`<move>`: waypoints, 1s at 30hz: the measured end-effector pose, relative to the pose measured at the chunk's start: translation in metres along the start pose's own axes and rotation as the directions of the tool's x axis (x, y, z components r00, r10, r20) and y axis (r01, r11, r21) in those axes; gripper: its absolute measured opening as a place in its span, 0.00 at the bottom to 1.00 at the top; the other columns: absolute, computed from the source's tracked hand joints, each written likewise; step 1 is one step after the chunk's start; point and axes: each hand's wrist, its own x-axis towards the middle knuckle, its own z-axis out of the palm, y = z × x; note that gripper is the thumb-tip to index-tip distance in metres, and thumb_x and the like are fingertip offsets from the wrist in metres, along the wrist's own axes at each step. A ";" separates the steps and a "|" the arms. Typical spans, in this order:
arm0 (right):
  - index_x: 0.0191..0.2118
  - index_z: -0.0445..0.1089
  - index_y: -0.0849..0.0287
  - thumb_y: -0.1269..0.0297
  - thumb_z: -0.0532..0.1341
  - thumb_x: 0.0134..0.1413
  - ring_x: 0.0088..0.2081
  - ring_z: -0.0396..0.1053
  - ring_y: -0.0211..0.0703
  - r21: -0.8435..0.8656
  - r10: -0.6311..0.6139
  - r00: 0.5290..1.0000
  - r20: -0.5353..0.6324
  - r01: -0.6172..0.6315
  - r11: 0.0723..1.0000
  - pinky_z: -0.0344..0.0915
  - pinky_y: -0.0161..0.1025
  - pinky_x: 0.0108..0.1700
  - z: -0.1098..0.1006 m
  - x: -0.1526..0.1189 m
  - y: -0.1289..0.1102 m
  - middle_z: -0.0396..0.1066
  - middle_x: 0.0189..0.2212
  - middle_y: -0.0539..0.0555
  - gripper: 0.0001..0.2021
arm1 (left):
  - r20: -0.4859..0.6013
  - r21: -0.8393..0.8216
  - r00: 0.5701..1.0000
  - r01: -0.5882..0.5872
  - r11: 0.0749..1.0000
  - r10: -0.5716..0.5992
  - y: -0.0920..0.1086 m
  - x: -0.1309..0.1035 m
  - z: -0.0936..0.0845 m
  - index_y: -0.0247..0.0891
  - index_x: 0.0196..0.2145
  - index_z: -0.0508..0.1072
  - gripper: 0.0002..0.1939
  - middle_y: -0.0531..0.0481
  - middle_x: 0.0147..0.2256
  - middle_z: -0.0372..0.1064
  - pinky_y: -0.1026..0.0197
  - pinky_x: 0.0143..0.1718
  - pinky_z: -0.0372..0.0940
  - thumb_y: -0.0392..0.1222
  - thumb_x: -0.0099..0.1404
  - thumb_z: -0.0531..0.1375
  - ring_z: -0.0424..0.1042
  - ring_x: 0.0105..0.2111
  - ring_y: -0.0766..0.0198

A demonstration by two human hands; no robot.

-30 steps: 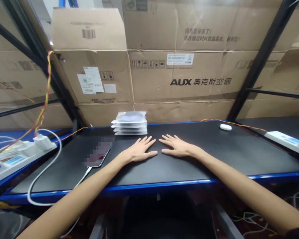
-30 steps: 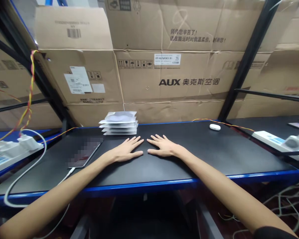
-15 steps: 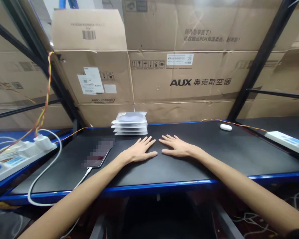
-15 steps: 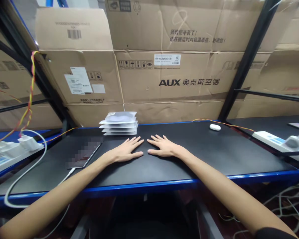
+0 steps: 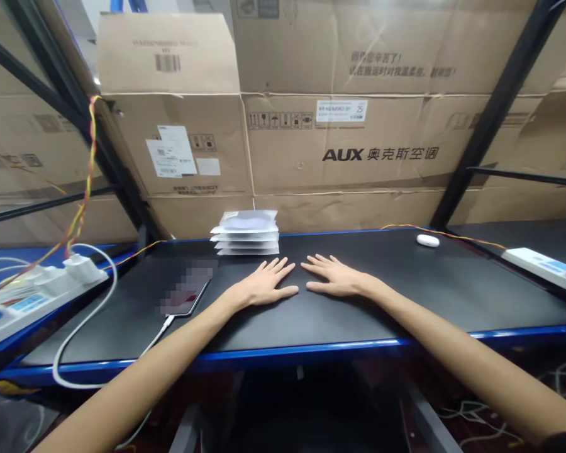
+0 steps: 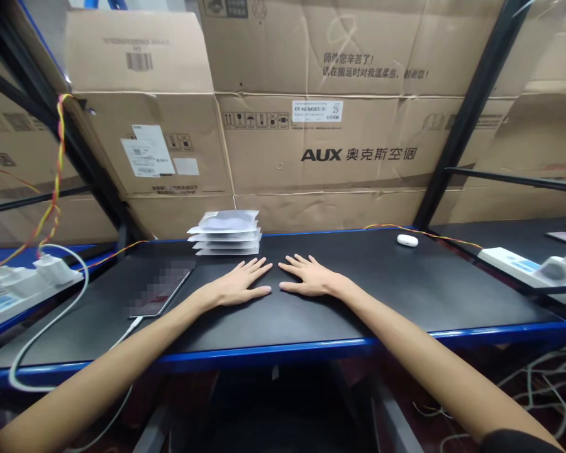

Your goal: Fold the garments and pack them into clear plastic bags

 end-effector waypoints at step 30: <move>0.71 0.46 0.50 0.30 0.47 0.57 0.71 0.31 0.57 -0.004 0.005 1.000 0.008 -0.005 1.000 0.29 0.60 0.69 -0.002 -0.001 -0.004 0.37 0.71 0.56 0.43 | 0.008 0.011 1.000 0.004 1.000 -0.005 0.001 -0.001 -0.001 0.47 0.71 0.41 0.42 0.46 0.71 0.29 0.42 0.68 0.33 0.71 0.68 0.42 0.31 0.71 0.49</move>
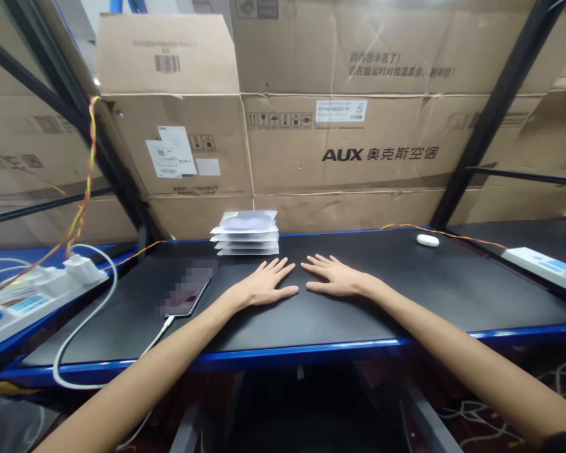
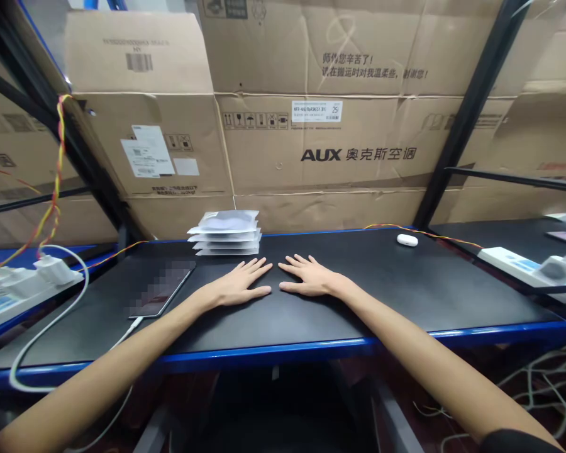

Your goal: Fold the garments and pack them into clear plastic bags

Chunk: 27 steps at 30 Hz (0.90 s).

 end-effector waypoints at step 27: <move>0.71 0.46 0.48 0.29 0.47 0.57 0.71 0.31 0.56 0.017 -0.001 1.000 -0.007 0.001 1.000 0.28 0.58 0.69 0.002 0.001 0.003 0.37 0.72 0.54 0.43 | 0.013 -0.004 1.000 0.013 1.000 -0.013 0.003 0.000 -0.002 0.46 0.71 0.41 0.44 0.45 0.71 0.30 0.42 0.68 0.32 0.73 0.66 0.41 0.31 0.71 0.49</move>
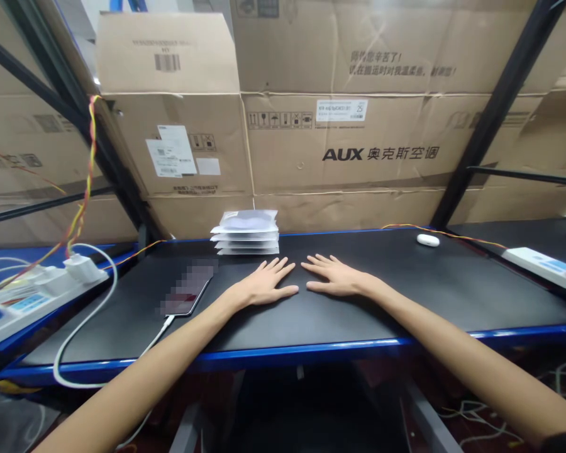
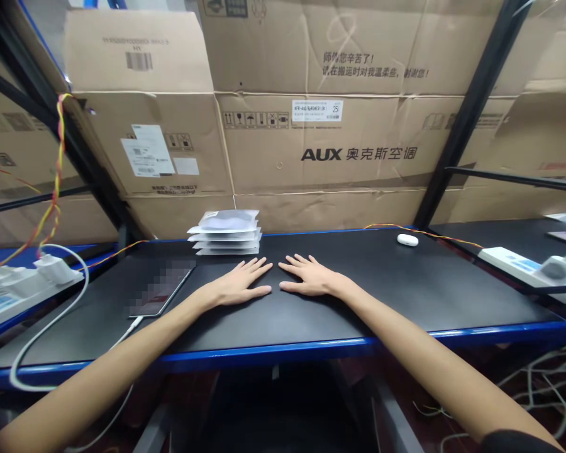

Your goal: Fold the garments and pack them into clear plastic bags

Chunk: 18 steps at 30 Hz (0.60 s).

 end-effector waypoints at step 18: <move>0.71 0.46 0.48 0.29 0.47 0.57 0.72 0.31 0.56 0.000 -0.002 1.000 0.006 0.002 1.000 0.28 0.58 0.69 -0.001 0.000 -0.001 0.37 0.72 0.54 0.43 | -0.012 0.002 1.000 -0.011 1.000 0.011 -0.003 0.001 0.002 0.46 0.71 0.41 0.42 0.46 0.71 0.29 0.42 0.68 0.33 0.71 0.68 0.43 0.31 0.71 0.48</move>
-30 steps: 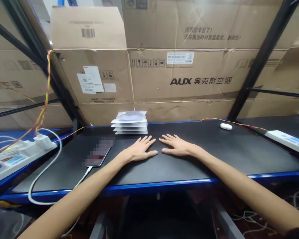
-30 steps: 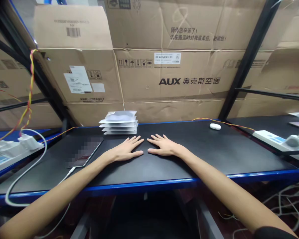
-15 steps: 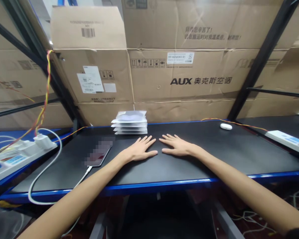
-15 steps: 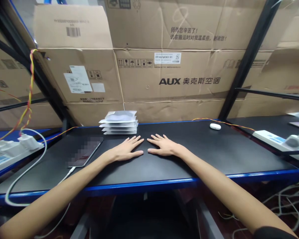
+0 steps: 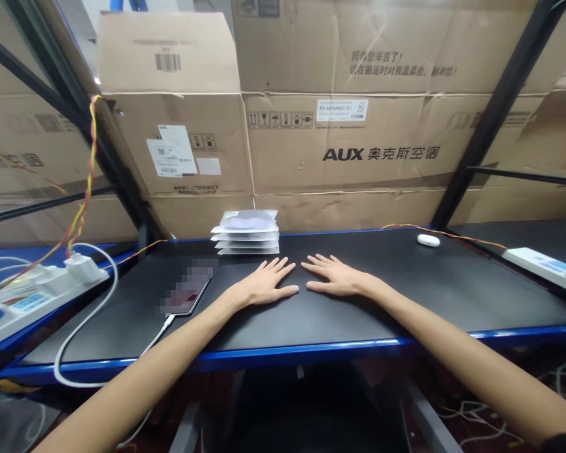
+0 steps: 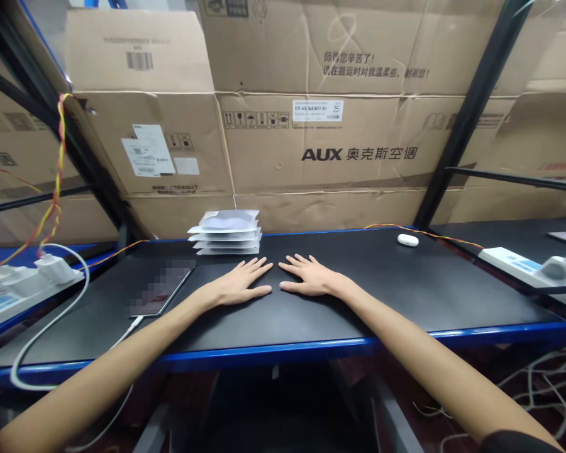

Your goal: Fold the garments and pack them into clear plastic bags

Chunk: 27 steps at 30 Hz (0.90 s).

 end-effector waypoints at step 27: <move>0.71 0.46 0.49 0.30 0.47 0.57 0.71 0.31 0.56 -0.014 0.000 1.000 0.000 0.000 1.000 0.29 0.59 0.69 -0.001 0.000 -0.001 0.37 0.72 0.54 0.43 | -0.006 -0.012 1.000 -0.003 1.000 0.003 0.000 0.000 0.000 0.47 0.71 0.42 0.44 0.45 0.71 0.30 0.42 0.68 0.33 0.73 0.67 0.42 0.32 0.71 0.48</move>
